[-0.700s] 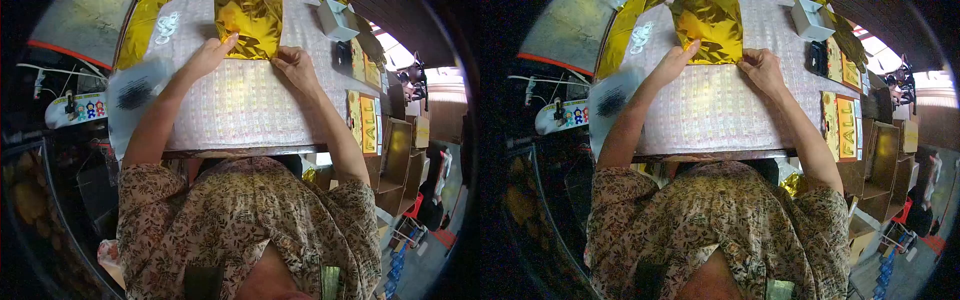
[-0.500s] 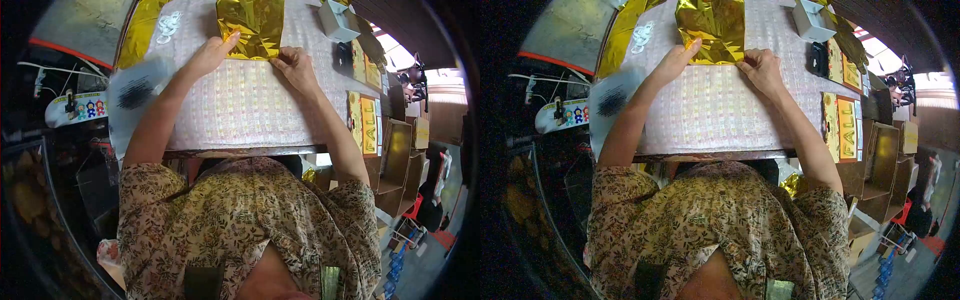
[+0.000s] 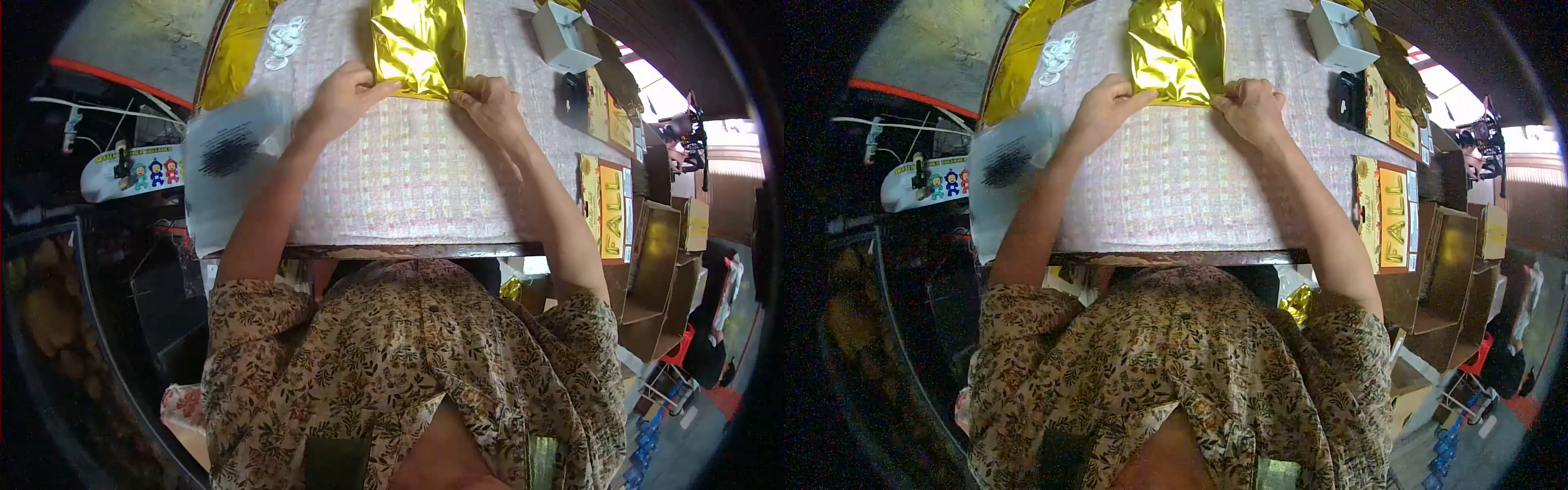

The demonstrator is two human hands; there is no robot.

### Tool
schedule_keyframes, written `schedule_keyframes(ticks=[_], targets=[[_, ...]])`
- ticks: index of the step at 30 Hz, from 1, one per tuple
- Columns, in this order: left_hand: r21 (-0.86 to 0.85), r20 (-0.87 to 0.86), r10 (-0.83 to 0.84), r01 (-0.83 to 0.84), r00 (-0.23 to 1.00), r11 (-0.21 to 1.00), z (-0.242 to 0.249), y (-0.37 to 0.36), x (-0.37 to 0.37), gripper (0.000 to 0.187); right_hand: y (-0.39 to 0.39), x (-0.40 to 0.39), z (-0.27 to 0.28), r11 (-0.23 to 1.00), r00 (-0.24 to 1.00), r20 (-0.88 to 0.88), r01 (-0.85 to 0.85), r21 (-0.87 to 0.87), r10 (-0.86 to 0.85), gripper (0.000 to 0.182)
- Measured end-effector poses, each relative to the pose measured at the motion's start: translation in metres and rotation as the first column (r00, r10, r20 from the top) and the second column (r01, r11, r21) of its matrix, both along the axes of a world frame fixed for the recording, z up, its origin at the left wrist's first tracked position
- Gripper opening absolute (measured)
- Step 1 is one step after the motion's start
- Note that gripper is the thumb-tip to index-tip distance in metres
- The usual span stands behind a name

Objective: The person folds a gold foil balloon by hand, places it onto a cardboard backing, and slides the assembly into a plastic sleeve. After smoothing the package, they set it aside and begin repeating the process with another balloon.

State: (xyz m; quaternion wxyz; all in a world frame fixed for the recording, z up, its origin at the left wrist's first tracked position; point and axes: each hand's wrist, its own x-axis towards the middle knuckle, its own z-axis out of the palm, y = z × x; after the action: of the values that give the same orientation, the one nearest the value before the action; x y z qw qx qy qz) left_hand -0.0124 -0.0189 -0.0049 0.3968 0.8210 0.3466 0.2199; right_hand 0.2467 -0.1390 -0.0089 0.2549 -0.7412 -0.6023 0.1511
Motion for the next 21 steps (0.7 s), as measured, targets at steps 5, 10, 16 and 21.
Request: schedule_keyframes(ticks=[5, 10, 16, 21], targets=[[0.07, 0.089, 0.103, -0.109, 0.991, 0.992, -0.016, -0.005, 0.0, 0.04, 0.001, -0.003, 0.005, 0.994, 0.994, -0.095, 0.043, -0.1, -0.053, 0.024], [0.213, 0.056, 0.083, -0.093, 0.995, 0.973, -0.022, 0.0, 0.001, 0.037, -0.004, -0.016, 0.012, 0.986, 0.988, -0.038, 0.143, -0.084, -0.146, 0.031], [0.255, 0.034, 0.035, -0.042, 0.999, 0.966, -0.018, 0.003, 0.003, 0.032, -0.003, -0.022, 0.019, 0.97, 0.965, -0.109, 0.231, -0.07, -0.238, 0.033], [0.285, 0.043, 0.017, -0.028, 0.999, 0.958, -0.017, 0.003, 0.002, 0.032, 0.0, -0.02, 0.014, 0.974, 0.974, 0.025, 0.224, -0.022, -0.223, 0.032]])
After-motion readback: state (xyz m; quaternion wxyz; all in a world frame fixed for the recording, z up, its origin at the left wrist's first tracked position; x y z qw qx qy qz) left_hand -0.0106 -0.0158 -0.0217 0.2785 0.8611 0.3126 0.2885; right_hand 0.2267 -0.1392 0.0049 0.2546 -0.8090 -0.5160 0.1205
